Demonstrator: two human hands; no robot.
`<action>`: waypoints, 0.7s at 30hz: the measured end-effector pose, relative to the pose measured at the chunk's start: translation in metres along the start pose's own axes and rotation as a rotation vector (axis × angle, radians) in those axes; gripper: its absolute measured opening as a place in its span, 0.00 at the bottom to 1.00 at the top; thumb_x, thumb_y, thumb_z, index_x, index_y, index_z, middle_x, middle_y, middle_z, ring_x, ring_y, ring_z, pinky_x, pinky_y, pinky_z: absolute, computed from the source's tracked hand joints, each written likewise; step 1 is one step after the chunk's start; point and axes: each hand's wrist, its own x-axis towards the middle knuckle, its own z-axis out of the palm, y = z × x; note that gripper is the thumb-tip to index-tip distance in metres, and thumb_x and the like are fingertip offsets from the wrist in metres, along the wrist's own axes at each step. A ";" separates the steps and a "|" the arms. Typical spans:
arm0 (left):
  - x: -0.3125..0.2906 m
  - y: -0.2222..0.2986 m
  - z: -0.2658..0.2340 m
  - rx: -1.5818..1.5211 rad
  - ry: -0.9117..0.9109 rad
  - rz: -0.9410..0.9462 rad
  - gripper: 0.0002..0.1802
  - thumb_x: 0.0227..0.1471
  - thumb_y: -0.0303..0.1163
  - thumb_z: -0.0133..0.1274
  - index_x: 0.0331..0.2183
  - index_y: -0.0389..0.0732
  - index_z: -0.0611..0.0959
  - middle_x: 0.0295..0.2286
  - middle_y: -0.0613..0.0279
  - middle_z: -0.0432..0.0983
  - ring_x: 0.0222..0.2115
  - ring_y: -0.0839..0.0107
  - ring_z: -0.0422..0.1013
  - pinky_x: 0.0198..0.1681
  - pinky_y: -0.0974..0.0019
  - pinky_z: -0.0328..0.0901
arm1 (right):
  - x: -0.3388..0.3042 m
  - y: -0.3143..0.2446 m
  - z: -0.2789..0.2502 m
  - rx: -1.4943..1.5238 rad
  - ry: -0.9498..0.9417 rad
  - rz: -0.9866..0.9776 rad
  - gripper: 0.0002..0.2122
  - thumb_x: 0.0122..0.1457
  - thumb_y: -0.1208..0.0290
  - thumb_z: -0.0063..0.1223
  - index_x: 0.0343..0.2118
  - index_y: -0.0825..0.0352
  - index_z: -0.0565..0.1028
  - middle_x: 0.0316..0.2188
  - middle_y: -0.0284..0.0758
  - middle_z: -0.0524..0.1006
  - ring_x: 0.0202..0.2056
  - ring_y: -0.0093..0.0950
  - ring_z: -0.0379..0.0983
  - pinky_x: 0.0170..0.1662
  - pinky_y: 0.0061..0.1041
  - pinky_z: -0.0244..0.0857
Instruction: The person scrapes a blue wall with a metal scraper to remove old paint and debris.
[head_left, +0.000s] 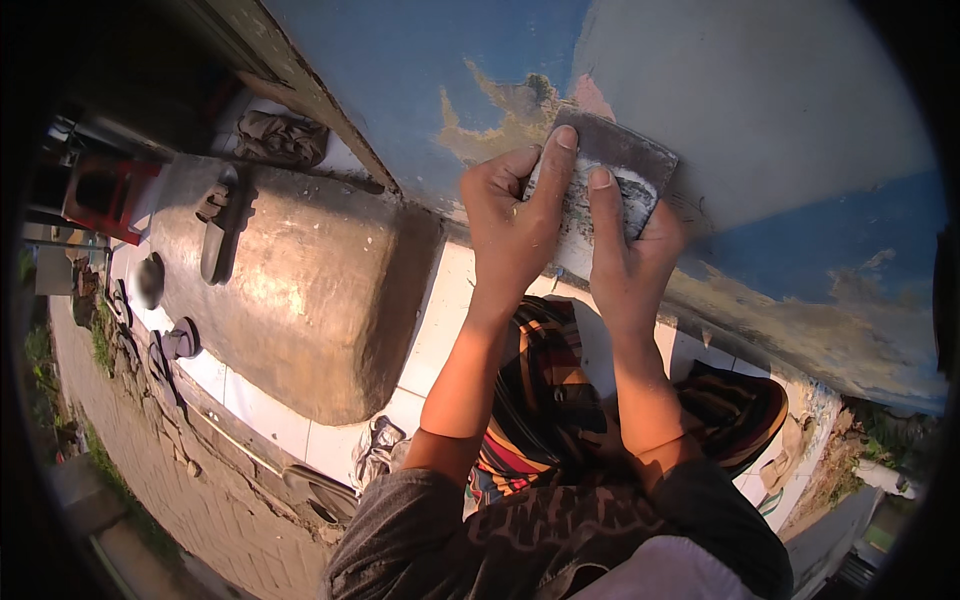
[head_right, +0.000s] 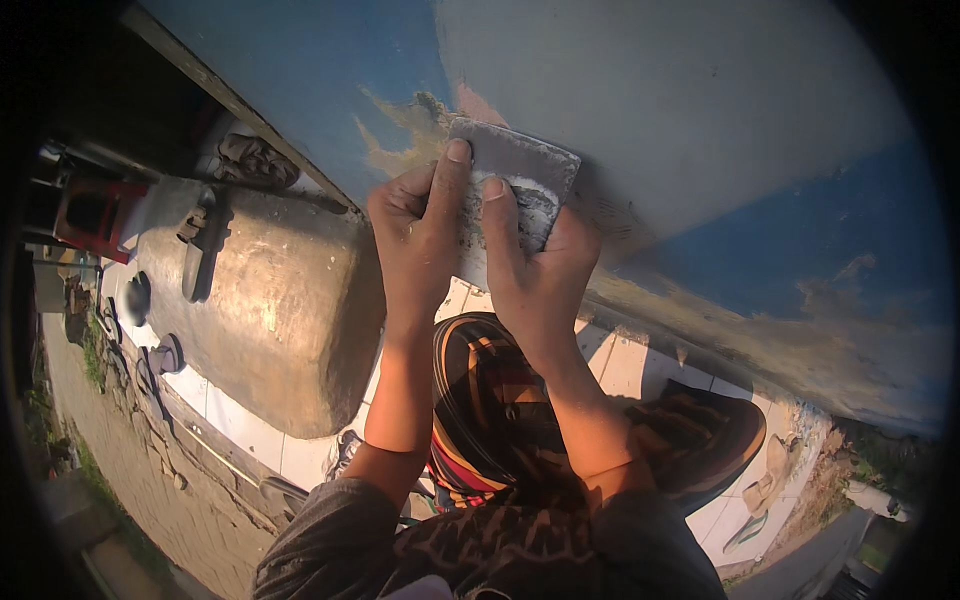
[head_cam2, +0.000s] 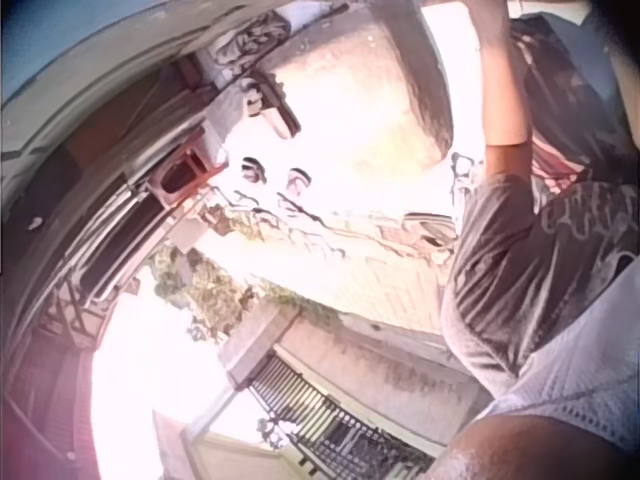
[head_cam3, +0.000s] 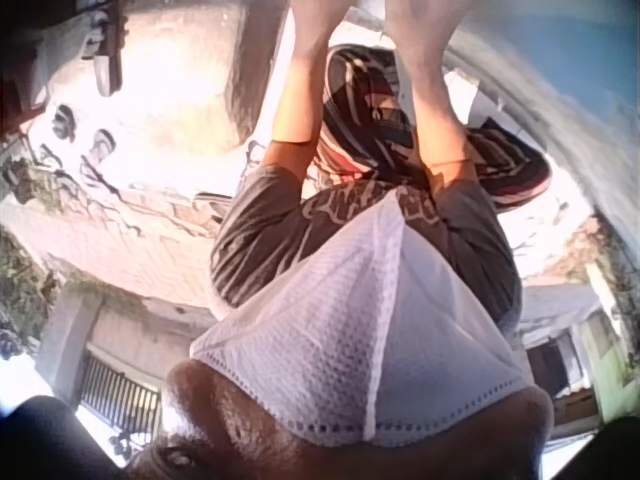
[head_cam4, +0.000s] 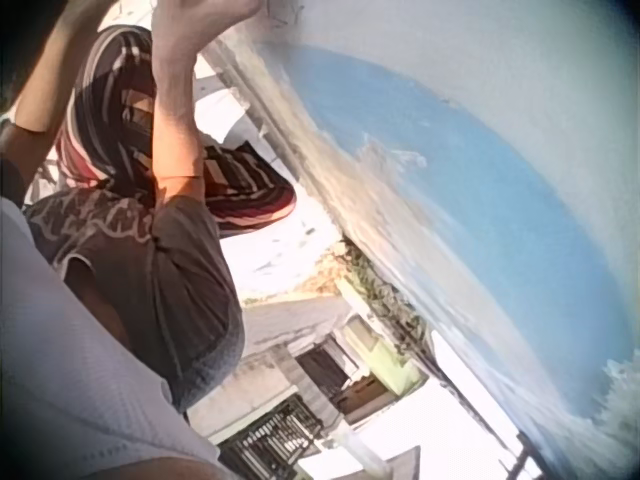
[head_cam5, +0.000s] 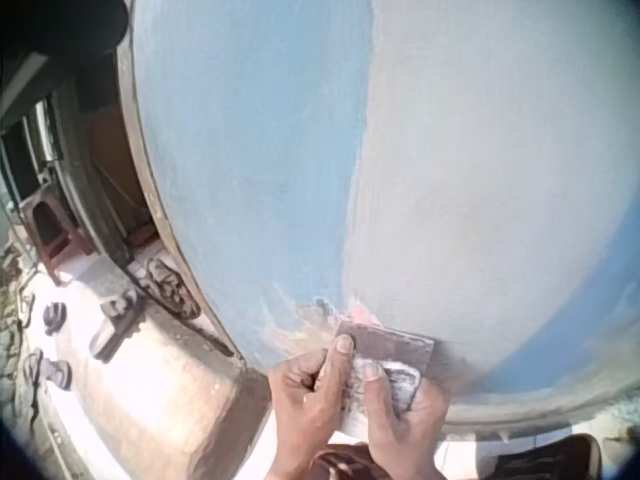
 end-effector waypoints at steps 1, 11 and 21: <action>0.003 0.004 0.001 0.001 -0.002 0.007 0.24 0.55 0.35 0.53 0.12 0.37 0.69 0.11 0.79 0.56 0.16 0.87 0.49 0.16 0.73 0.42 | 0.001 -0.001 0.001 -0.004 0.006 -0.031 0.08 0.60 0.71 0.51 0.31 0.71 0.75 0.22 0.22 0.70 0.23 0.10 0.60 0.25 0.14 0.54; 0.009 0.018 -0.002 -0.068 -0.015 -0.028 0.24 0.56 0.35 0.53 0.12 0.36 0.71 0.11 0.78 0.58 0.17 0.88 0.51 0.16 0.75 0.44 | 0.008 -0.005 0.005 0.009 -0.017 -0.064 0.08 0.60 0.71 0.51 0.30 0.71 0.75 0.21 0.22 0.71 0.23 0.10 0.60 0.25 0.14 0.54; 0.004 0.007 -0.004 -0.038 -0.006 -0.042 0.24 0.55 0.35 0.54 0.12 0.37 0.70 0.11 0.79 0.56 0.17 0.87 0.49 0.16 0.74 0.42 | 0.000 -0.004 0.007 0.023 0.041 0.006 0.09 0.60 0.69 0.51 0.28 0.70 0.75 0.19 0.21 0.69 0.22 0.10 0.58 0.23 0.15 0.52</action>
